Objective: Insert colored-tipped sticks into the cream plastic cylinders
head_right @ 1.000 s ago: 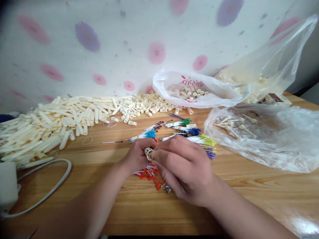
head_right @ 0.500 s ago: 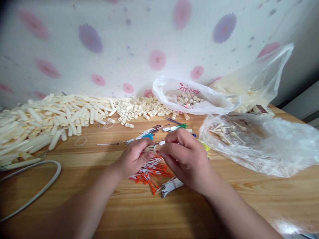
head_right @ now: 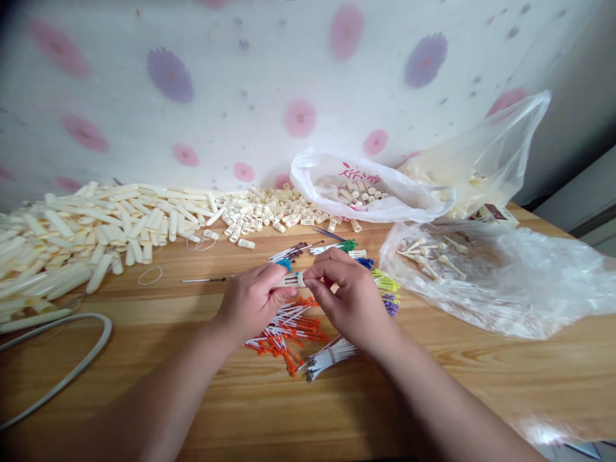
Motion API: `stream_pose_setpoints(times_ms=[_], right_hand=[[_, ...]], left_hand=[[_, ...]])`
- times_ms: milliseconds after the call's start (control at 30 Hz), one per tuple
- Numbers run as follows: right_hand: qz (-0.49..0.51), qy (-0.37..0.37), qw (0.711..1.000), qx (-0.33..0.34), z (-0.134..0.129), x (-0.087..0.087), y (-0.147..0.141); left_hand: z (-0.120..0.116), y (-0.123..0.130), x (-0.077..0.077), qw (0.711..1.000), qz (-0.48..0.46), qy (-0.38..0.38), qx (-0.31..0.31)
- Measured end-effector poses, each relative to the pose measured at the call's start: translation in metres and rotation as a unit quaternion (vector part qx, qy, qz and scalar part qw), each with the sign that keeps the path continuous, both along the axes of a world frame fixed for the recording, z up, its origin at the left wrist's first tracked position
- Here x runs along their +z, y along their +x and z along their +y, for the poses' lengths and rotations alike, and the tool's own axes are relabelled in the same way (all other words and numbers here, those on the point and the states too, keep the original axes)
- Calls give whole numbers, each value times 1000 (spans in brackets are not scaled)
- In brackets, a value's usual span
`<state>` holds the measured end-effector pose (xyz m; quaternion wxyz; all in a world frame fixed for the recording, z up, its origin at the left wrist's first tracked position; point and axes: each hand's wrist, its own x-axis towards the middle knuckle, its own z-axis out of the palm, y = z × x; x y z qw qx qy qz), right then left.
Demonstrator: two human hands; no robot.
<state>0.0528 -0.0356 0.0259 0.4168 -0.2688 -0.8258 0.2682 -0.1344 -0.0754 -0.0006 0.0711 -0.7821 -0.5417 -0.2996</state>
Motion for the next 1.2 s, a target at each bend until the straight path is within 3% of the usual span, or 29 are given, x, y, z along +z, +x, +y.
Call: stream_pose_setpoints(times_ms=[133, 300, 467, 533, 633, 700, 800, 967, 1200], right_hand=[[15, -95, 995, -15, -1, -2, -4], [54, -211, 976, 12, -2, -8, -6], [172, -302, 938, 4, 5, -16, -4], [229, -302, 924, -46, 13, -19, -2], [269, -295, 911, -101, 25, -24, 0], [273, -300, 908, -109, 30, -26, 1], [264, -304, 909, -107, 31, -27, 1], [240, -285, 923, -100, 28, -28, -1], [174, -247, 947, -110, 29, -26, -2]], left_hand=[[0, -2, 1, 999, 32, 0, 29], [-1, -1, 1, 999, 33, 4, 41], [7, -9, 0, 997, -55, -42, 41], [11, -30, 3, 984, -138, -70, 87], [11, -83, 7, 946, -212, -95, 226], [4, -122, 7, 925, -171, -180, 287], [-5, -160, -3, 907, -116, -276, 295], [-4, -169, -23, 907, -84, -313, 268], [-3, -170, -24, 913, -42, -333, 232]])
